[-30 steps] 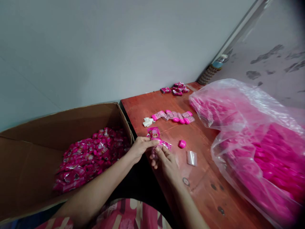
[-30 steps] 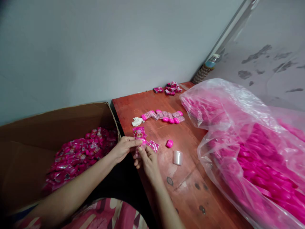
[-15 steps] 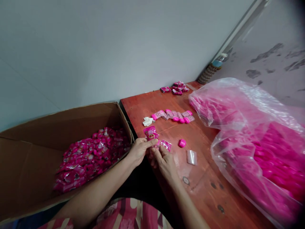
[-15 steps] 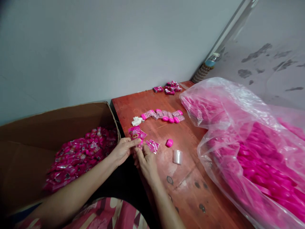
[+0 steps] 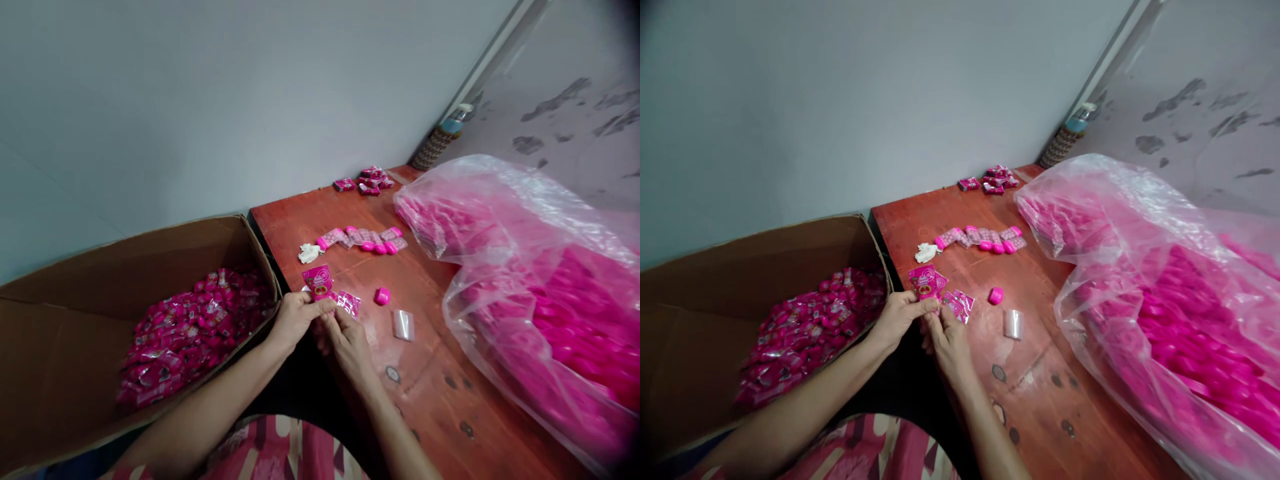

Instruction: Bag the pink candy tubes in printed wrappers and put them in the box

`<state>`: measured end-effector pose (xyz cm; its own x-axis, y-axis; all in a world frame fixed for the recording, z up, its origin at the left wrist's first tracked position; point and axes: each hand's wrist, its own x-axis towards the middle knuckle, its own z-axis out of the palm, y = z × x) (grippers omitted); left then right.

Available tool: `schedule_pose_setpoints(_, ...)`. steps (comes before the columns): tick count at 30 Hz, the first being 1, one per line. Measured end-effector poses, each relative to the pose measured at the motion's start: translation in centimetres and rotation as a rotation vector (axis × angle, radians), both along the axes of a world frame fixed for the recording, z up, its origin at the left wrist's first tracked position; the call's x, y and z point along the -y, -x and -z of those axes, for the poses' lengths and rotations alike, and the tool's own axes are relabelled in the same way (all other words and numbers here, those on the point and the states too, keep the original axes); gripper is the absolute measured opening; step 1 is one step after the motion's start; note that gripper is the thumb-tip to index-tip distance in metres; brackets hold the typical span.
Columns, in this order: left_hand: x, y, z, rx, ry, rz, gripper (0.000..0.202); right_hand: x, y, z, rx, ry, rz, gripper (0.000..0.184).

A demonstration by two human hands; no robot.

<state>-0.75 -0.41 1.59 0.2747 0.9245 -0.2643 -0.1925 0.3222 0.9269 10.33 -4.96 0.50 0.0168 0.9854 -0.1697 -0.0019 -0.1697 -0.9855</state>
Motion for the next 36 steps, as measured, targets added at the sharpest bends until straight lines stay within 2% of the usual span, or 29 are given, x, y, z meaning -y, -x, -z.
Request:
schedule_pose_setpoints(4, 0.7, -0.4, -0.6, 0.189, 0.065, 0.024, 0.036, -0.2, 0.0, -0.7, -0.207, 0.07, -0.075, 0.03)
schedule_pose_setpoints(8, 0.5, -0.3, -1.1, 0.289, 0.133, -0.007, 0.035, -0.1, 0.1, -0.8, -0.018, 0.007, -0.041, 0.029)
schedule_pose_setpoints(10, 0.3, -0.3, -1.1, 0.269, 0.146, -0.051, 0.032, 0.0, 0.2, -0.4, 0.112, -0.053, 0.025, 0.028)
schedule_pose_setpoints(12, 0.2, -0.5, -1.0, 0.212, 0.128, -0.082, 0.031, 0.1, 0.3, 0.1, 0.137, -0.09, 0.063, 0.027)
schedule_pose_setpoints(14, 0.4, -0.6, -1.0, 0.122, 0.095, -0.079, 0.033, 0.2, 0.3, 0.4, -0.013, -0.067, 0.03, 0.027)
schedule_pose_setpoints(16, 0.8, -0.6, -1.0, 0.072, 0.079, -0.029, 0.036, 0.4, 0.3, 0.6, -0.251, -0.019, -0.048, 0.029)
schedule_pose_setpoints(19, 1.4, -0.3, -0.9, 0.138, 0.116, 0.077, 0.036, 0.6, 0.3, 0.5, -0.436, -0.004, -0.141, 0.031)
schedule_pose_setpoints(22, 1.7, 0.0, -0.9, 0.143, 0.12, 0.08, 0.032, 0.6, 0.1, 0.4, -0.266, -0.057, -0.114, 0.03)
schedule_pose_setpoints(26, 1.8, -0.6, -1.0, 0.078, 0.104, -0.089, 0.025, 0.3, -0.2, 0.7, 0.166, -0.25, 0.065, 0.022)
schedule_pose_setpoints(28, 1.8, -1.2, -1.0, 0.12, 0.118, -0.15, 0.023, 0.1, -0.4, 1.0, 0.255, -0.31, 0.097, 0.021)
schedule_pose_setpoints(33, 1.7, -1.9, -0.7, 0.142, 0.118, -0.171, 0.023, 0.0, -0.6, 1.4, 0.245, -0.327, 0.087, 0.023)
schedule_pose_setpoints(36, 1.1, -1.3, -0.7, 0.065, 0.061, -0.108, 0.024, 0.1, -0.7, 1.2, 0.088, -0.268, 0.02, 0.024)
